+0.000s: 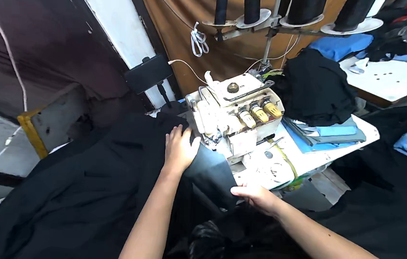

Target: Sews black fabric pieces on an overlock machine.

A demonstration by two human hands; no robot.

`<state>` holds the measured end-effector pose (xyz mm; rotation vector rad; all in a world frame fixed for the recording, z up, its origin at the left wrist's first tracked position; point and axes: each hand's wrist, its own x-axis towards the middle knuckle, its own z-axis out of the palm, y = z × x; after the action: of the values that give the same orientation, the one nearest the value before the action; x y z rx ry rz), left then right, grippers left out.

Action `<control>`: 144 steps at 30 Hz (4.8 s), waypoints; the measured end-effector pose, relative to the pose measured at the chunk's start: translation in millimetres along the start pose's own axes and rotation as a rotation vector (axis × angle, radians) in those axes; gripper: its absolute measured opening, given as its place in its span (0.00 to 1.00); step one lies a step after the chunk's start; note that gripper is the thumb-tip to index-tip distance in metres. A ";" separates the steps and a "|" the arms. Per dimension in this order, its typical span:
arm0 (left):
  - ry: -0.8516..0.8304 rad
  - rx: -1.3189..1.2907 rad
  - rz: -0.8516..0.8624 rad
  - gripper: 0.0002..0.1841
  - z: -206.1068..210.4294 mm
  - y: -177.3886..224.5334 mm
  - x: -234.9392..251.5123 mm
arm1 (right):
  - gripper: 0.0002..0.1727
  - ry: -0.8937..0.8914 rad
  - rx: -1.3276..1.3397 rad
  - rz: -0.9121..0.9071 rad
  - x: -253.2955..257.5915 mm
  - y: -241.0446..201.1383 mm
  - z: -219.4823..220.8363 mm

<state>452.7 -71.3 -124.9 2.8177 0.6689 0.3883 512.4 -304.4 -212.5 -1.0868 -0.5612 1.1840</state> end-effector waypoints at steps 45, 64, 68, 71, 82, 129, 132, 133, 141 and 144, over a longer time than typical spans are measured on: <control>-0.020 -0.378 0.092 0.07 -12.6 35.9 -31.7 | 0.17 0.212 -0.573 -0.557 0.7 15.5 8.8; -0.072 -0.260 0.040 0.08 -14.9 38.4 -39.8 | 0.18 0.296 -0.659 -0.791 -4.0 38.2 20.5; -0.076 -0.227 0.019 0.08 -15.1 44.1 -39.1 | 0.17 0.325 -0.665 -0.796 -5.2 37.9 21.6; 0.044 -0.091 0.116 0.08 -5.1 47.6 -46.2 | 0.17 0.350 -0.612 -0.764 -3.6 38.6 22.8; 0.307 0.204 0.320 0.26 37.7 46.9 -75.6 | 0.05 0.343 -0.164 -0.191 -7.6 7.9 23.1; 0.387 -0.076 0.628 0.13 26.8 19.1 -78.1 | 0.17 0.413 -0.775 -0.324 25.1 -42.4 22.0; 0.302 -0.078 0.616 0.13 18.3 14.2 -64.0 | 0.14 0.530 -0.903 -0.423 34.0 -49.7 25.4; 0.270 -0.079 0.604 0.13 15.4 12.7 -59.9 | 0.13 0.536 -0.907 -0.433 37.5 -51.5 25.3; 0.063 -0.097 0.421 0.16 0.7 4.1 -27.8 | 0.11 0.543 -0.921 -0.388 44.6 -58.1 24.3; 0.015 -0.081 0.320 0.15 -1.5 4.5 -18.9 | 0.10 0.540 -0.894 -0.366 44.7 -56.7 23.0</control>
<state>437.8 -83.8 -126.1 2.8464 0.1965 0.4777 533.7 -253.8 -160.1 -1.8753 -0.8357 0.2463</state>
